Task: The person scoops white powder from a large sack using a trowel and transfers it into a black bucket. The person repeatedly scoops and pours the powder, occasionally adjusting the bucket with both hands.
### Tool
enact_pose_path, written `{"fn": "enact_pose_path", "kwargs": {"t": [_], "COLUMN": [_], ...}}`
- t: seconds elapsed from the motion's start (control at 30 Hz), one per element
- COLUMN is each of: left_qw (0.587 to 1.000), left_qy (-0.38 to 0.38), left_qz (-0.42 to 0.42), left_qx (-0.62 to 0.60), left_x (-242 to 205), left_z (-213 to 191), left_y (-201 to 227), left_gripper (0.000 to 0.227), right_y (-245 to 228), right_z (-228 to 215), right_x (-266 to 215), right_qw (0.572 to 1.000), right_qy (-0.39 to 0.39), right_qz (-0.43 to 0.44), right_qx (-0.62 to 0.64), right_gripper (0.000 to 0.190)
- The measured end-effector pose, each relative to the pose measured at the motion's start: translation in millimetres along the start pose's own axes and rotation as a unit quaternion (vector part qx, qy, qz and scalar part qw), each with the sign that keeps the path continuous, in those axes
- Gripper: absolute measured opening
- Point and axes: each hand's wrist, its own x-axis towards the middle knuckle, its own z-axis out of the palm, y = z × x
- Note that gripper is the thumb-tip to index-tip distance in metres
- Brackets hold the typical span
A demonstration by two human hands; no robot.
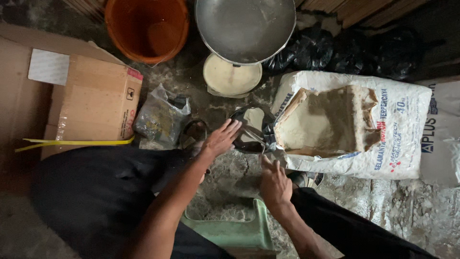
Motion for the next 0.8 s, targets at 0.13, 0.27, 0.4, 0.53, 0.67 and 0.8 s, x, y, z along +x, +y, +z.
{"fn": "enact_pose_path", "kwargs": {"t": [0.13, 0.27, 0.4, 0.53, 0.67, 0.8], "left_qw": [0.999, 0.998, 0.981, 0.958, 0.944, 0.950], "left_qy": [0.012, 0.038, 0.076, -0.026, -0.058, -0.055], "left_qz": [-0.005, -0.031, -0.150, -0.283, -0.307, -0.290], "left_qx": [-0.033, -0.042, -0.097, -0.041, -0.107, -0.098], "left_x": [-1.5, -8.0, -1.9, 15.6, 24.1, 23.0], "left_z": [41.8, 24.0, -6.3, -4.8, -8.1, -12.0], "left_y": [0.4, -4.5, -7.3, 11.1, 14.0, 13.5], "left_gripper": [0.076, 0.077, 0.062, 0.076, 0.066, 0.064], "right_y": [7.4, 1.3, -19.5, -21.0, -17.6, -7.0], "right_z": [10.6, -17.7, -36.0, -23.1, -33.2, -33.6], "right_x": [1.8, -6.1, 7.3, 20.6, 12.4, -11.8], "right_qw": [0.998, 0.994, 0.990, 0.986, 0.981, 0.977], "right_qy": [-0.055, -0.077, -0.071, -0.066, -0.057, -0.022], "right_qz": [0.027, 0.071, 0.089, 0.093, 0.120, 0.108], "right_qx": [0.002, 0.004, 0.081, 0.121, 0.144, 0.183], "right_gripper": [0.048, 0.054, 0.067, 0.061, 0.063, 0.058]}}
